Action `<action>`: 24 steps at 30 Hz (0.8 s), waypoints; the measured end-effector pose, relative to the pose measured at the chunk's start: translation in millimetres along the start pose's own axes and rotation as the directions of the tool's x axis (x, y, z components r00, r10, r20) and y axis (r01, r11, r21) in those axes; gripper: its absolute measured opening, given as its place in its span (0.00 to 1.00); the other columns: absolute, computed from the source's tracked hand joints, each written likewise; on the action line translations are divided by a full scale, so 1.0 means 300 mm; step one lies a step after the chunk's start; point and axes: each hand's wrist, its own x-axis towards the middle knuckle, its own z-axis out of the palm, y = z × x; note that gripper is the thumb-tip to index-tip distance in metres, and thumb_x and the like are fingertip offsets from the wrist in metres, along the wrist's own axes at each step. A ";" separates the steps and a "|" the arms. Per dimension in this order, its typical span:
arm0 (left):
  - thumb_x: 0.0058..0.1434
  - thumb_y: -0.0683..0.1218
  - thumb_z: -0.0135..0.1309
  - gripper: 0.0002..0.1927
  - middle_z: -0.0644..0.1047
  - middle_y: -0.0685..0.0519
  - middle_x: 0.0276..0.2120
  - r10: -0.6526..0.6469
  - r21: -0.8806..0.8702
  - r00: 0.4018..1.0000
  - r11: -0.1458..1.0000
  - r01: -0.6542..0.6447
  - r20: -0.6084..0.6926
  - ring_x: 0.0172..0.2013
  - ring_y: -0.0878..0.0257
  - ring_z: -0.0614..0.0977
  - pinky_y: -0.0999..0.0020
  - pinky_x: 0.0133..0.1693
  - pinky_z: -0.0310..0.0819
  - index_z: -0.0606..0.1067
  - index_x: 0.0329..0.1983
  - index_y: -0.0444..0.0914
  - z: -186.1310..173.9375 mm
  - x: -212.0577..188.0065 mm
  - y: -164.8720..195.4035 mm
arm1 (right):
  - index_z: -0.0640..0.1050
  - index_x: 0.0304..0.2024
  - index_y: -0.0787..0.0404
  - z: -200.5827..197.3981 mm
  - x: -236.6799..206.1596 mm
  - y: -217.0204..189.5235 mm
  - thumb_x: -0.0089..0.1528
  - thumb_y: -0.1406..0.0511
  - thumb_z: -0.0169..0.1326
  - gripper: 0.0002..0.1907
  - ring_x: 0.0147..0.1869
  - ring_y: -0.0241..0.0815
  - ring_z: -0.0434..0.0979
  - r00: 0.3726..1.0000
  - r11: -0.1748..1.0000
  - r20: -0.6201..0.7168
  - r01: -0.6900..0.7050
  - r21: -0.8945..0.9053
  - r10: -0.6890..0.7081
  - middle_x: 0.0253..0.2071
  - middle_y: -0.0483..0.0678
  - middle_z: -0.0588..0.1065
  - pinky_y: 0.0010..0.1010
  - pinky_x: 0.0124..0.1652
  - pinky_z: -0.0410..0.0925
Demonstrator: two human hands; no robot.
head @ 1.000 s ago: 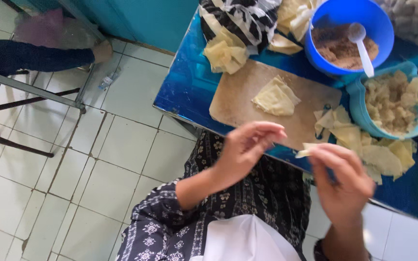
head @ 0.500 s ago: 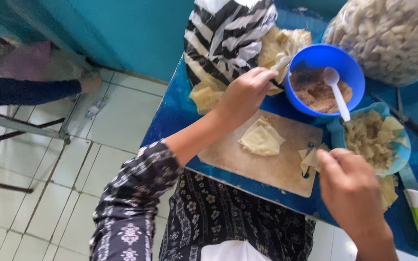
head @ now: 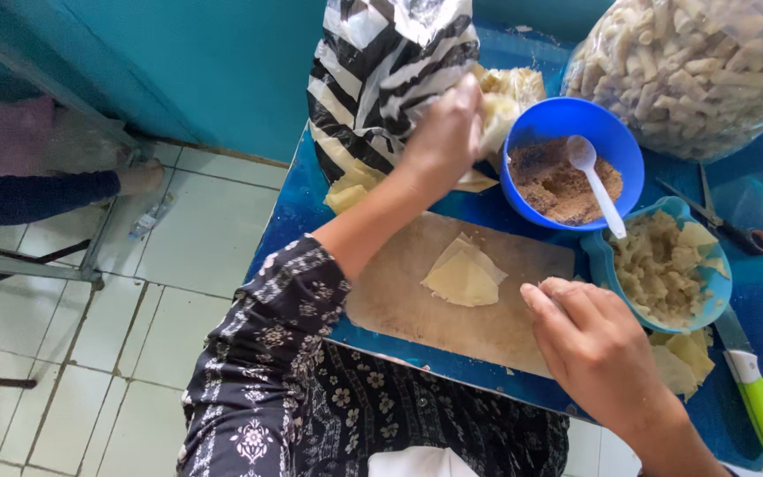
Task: The person folds thin square pastry wrappers in half by hand on a cutting board and stacks the folded pieces on the board. They occasionally pick up more wrappers from the table and use a spoon to scoop a brown sugar mixture from a blue bowl.
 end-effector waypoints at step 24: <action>0.65 0.43 0.59 0.25 0.72 0.54 0.52 0.048 -0.758 0.946 0.613 0.225 0.320 0.53 0.66 0.75 0.73 0.55 0.70 0.68 0.64 0.34 -0.141 -0.578 0.637 | 0.72 0.62 0.70 0.005 -0.273 0.004 0.63 0.76 0.53 0.23 0.53 0.32 0.79 0.812 0.257 0.102 -0.298 0.919 0.575 0.52 0.49 0.78 0.22 0.49 0.72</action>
